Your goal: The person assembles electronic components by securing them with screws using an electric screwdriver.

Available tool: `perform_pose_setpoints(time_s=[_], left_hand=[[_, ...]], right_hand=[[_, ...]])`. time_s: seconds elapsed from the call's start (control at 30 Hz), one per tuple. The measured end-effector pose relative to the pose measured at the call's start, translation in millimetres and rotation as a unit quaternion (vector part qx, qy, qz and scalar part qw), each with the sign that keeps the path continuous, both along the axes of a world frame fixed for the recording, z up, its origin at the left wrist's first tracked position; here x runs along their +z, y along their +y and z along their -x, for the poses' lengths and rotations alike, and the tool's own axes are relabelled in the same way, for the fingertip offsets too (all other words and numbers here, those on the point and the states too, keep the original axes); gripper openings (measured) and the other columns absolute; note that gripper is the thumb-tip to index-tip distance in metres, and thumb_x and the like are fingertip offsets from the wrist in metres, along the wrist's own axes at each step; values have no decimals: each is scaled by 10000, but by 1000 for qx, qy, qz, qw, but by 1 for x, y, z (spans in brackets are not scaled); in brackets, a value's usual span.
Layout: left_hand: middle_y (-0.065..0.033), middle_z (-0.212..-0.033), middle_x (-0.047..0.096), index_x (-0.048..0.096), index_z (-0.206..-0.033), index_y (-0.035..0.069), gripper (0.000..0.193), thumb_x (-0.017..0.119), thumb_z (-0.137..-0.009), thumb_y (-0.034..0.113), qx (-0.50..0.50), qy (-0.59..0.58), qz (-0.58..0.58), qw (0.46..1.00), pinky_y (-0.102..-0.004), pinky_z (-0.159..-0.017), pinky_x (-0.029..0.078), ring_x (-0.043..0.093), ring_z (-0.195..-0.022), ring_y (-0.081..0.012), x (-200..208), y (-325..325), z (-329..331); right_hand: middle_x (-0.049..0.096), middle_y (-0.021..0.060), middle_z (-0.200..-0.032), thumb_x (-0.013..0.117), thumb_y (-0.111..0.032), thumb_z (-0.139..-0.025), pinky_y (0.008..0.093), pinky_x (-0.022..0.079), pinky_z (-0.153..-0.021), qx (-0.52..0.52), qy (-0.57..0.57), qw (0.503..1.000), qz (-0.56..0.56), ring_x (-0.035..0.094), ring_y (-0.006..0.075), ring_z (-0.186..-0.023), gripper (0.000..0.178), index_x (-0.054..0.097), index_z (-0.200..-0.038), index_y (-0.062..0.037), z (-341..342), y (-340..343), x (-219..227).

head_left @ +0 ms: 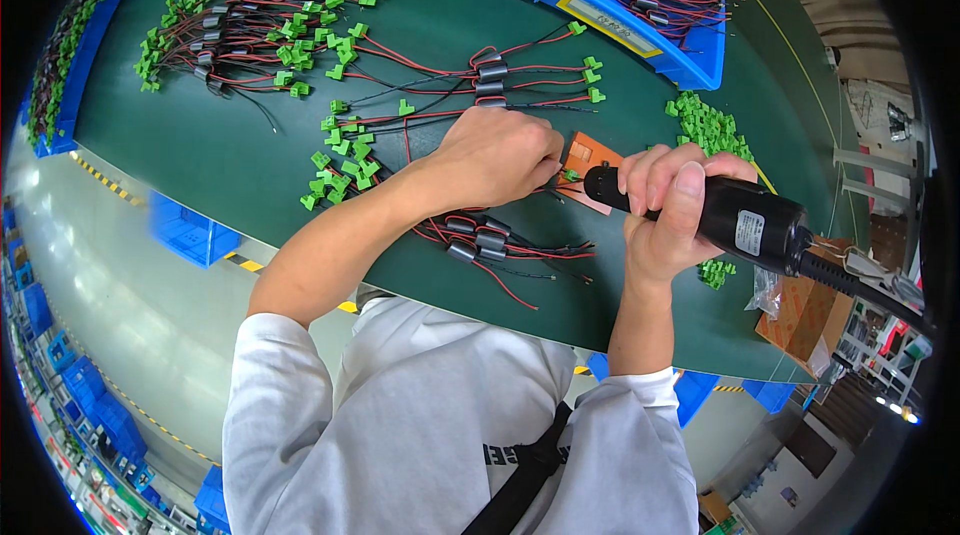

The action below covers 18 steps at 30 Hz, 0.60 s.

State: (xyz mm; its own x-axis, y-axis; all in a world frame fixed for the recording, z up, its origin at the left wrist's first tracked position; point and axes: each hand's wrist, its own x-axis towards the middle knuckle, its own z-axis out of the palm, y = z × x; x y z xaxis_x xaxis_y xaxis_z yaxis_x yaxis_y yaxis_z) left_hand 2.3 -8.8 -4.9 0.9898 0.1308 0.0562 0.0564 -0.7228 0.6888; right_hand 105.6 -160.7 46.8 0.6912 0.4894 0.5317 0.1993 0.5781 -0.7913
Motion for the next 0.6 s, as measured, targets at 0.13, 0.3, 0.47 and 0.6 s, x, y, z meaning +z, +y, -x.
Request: perform_pose_setpoints(time_s=[0.13, 0.3, 0.47, 0.6], left_hand=[[-122, -877, 748, 758, -899, 66, 173, 684, -943, 216, -2, 2, -2, 1000, -501, -717, 562, 726, -846, -367, -1, -1, -1], [-125, -864, 746, 755, -890, 66, 167, 680, -940, 206, 1, 5, -2, 1000, -503, -705, 559, 720, -831, -372, -2, -1, 0], [-122, -869, 746, 749, -886, 60, 165, 679, -939, 200, 3, -4, 1, 1000, -502, -705, 554, 717, -827, -370, 0, -1, 0], [-118, -886, 748, 749, -892, 55, 162, 680, -938, 195, 3, 2, -2, 1000, -499, -712, 556, 717, -830, -369, 1, 0, -1]], right_hand=[[514, 67, -703, 647, 2, -1001, 334, 439, -451, 4, -12, 1000, 2, 440, 133, -486, 291, 428, -1176, -78, -1, -1, -2], [509, 68, -696, 644, -34, -996, 331, 448, -461, 3, 20, 1000, -23, 445, 148, -481, 323, 450, -1246, -103, -5, -11, 0], [501, 71, -686, 650, -35, -994, 336, 455, -460, -6, 18, 1000, -23, 454, 149, -491, 326, 450, -1245, -95, -4, -6, 1], [502, 73, -684, 647, -13, -987, 343, 464, -462, 1, 11, 999, -31, 456, 147, -491, 329, 448, -1240, -83, -4, -7, 4]])
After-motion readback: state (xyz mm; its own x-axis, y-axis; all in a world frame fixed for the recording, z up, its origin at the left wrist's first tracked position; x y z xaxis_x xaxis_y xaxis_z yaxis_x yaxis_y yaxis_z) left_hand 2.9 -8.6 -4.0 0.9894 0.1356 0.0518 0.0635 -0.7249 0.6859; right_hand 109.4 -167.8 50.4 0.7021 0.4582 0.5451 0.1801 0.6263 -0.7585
